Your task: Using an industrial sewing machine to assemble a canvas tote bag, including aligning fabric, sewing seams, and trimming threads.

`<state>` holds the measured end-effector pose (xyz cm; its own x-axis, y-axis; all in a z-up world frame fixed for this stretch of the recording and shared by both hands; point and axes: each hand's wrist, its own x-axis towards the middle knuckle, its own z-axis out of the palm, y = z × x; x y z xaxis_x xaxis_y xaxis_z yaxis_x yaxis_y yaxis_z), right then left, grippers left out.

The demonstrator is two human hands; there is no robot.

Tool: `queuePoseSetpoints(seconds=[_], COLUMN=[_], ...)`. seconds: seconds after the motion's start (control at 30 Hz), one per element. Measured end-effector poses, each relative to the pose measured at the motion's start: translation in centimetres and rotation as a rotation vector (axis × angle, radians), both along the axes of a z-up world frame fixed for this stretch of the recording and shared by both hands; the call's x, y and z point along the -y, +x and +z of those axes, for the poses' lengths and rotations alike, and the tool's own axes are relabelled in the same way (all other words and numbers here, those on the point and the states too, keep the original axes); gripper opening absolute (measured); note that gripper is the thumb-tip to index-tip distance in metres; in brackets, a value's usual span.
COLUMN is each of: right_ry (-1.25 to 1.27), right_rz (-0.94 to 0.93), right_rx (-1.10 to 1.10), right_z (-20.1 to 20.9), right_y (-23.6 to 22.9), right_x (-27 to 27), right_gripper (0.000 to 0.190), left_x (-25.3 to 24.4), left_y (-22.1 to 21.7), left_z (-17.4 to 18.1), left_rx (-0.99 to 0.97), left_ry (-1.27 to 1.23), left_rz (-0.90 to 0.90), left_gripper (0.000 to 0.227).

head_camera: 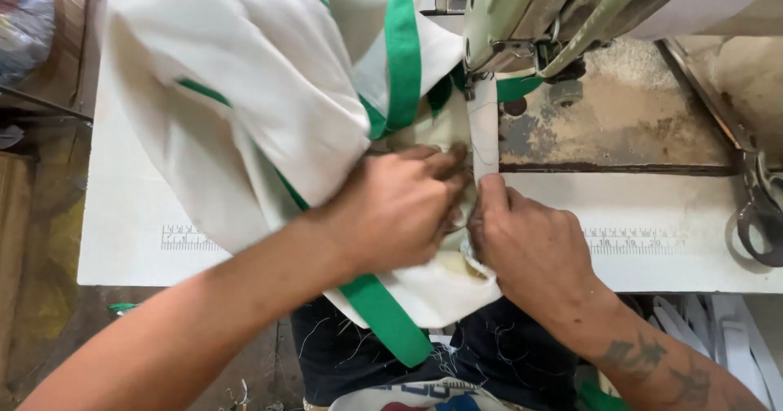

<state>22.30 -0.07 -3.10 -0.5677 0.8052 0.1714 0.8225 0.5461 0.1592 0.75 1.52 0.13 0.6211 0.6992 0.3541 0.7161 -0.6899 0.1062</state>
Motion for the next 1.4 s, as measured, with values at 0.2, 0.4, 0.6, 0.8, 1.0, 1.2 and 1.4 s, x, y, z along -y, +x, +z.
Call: queuePoseSetpoints(seconds=[0.2, 0.4, 0.6, 0.8, 1.0, 1.2, 1.4], right_ry=[-0.139, -0.542, -0.032, 0.0, 0.058, 0.134, 0.1], right_rz=[0.017, 0.043, 0.466, 0.391, 0.359, 0.379, 0.371], right_rx=[0.031, -0.345, -0.527, -0.394, -0.349, -0.275, -0.246], right_z=[-0.9, 3.7, 0.2, 0.0, 0.1, 1.0, 0.6], right_y=[0.5, 2.2, 4.4, 4.5, 3.7, 3.6, 3.8], right_x=[-0.6, -4.7, -6.4, -6.8, -5.0, -5.5, -7.4], right_gripper=[0.023, 0.048, 0.049, 0.046, 0.052, 0.048, 0.061], left_x=[-0.4, 0.9, 0.9, 0.2, -0.4, -0.6, -2.4], left_y=[0.2, 0.7, 0.3, 0.0, -0.9, -0.9, -1.7], left_z=[-1.0, -1.4, -0.9, -0.4, -0.9, -0.4, -0.7], left_rx=[-0.226, -0.344, -0.308, -0.378, -0.232, -0.28, -0.218], left_ry=[-0.124, 0.097, 0.018, 0.127, -0.028, 0.048, 0.024], left_rz=[-0.006, 0.114, 0.058, -0.018, -0.077, -0.043, -0.062], left_gripper=[0.062, 0.079, 0.086, 0.08, 0.082, 0.071, 0.072])
